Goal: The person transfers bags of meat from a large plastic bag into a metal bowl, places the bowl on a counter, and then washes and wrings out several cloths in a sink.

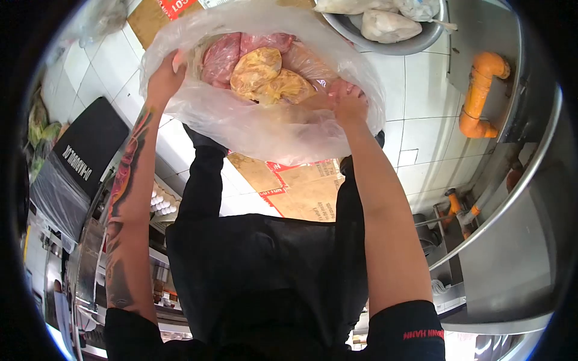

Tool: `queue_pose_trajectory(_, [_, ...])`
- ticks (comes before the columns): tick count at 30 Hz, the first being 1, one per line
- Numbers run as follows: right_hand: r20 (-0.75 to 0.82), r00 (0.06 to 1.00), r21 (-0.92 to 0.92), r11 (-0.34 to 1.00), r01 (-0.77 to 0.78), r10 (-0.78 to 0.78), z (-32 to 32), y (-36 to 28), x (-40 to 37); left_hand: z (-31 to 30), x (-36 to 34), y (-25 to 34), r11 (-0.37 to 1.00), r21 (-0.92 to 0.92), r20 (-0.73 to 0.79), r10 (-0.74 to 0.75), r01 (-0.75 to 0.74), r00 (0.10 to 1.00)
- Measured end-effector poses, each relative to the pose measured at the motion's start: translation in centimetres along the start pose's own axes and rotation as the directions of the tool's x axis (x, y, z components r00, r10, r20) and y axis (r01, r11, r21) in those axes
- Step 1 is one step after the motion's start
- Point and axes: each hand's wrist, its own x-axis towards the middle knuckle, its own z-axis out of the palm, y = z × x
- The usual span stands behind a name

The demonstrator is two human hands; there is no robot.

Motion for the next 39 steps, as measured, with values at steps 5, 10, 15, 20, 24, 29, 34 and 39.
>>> queue_pose_trajectory(5, [0.173, 0.985, 0.243, 0.97, -0.026, -0.017, 3.6, 2.5, 2.9, 5.3, 5.0, 2.4, 0.966, -0.193, 0.201, 0.213, -0.175, 0.956])
queue_pose_trajectory(10, [-0.106, 0.984, 0.574, 0.799, 0.179, -0.145, -3.2, 3.4, -2.6, 11.9, 2.0, 8.2, 0.976, 0.216, -0.214, 0.034, 0.014, 0.976])
queue_pose_trajectory(15, [-0.219, 0.972, 0.957, 0.212, 0.198, 0.08, -18.6, 5.1, -7.2, 11.9, 1.0, 5.4, 0.994, 0.077, -0.012, -0.073, 0.074, 0.997])
queue_pose_trajectory(20, [-0.339, 0.863, 0.902, -0.13, 0.411, 0.374, -30.4, 9.2, -3.4, 6.0, -5.1, 7.4, 0.969, -0.17, -0.149, 0.157, -0.182, 0.976])
queue_pose_trajectory(24, [-0.475, 0.837, 0.828, -0.184, 0.53, 0.272, -31.2, 14.3, 9.0, 1.9, -9.7, 10.5, 0.892, -0.389, -0.213, 0.156, -0.23, 0.964])
queue_pose_trajectory(29, [-0.098, 0.974, 0.992, 0.093, 0.081, 0.204, -28.6, 9.1, 9.4, -2.0, -13.0, 19.1, 0.532, -0.844, -0.066, 0.022, -0.067, 0.998])
queue_pose_trajectory(34, [-0.227, 0.895, 0.97, -0.174, 0.171, -0.385, -27.3, 4.4, -2.5, -6.2, -13.1, 32.9, -0.173, -0.972, 0.132, 0.148, 0.157, 0.98])
queue_pose_trajectory(39, [-0.379, 0.903, 0.921, -0.007, 0.389, 0.201, -32.7, 7.0, -0.9, -7.0, -13.8, 40.0, -0.345, -0.898, -0.335, 0.129, -0.274, 0.934])
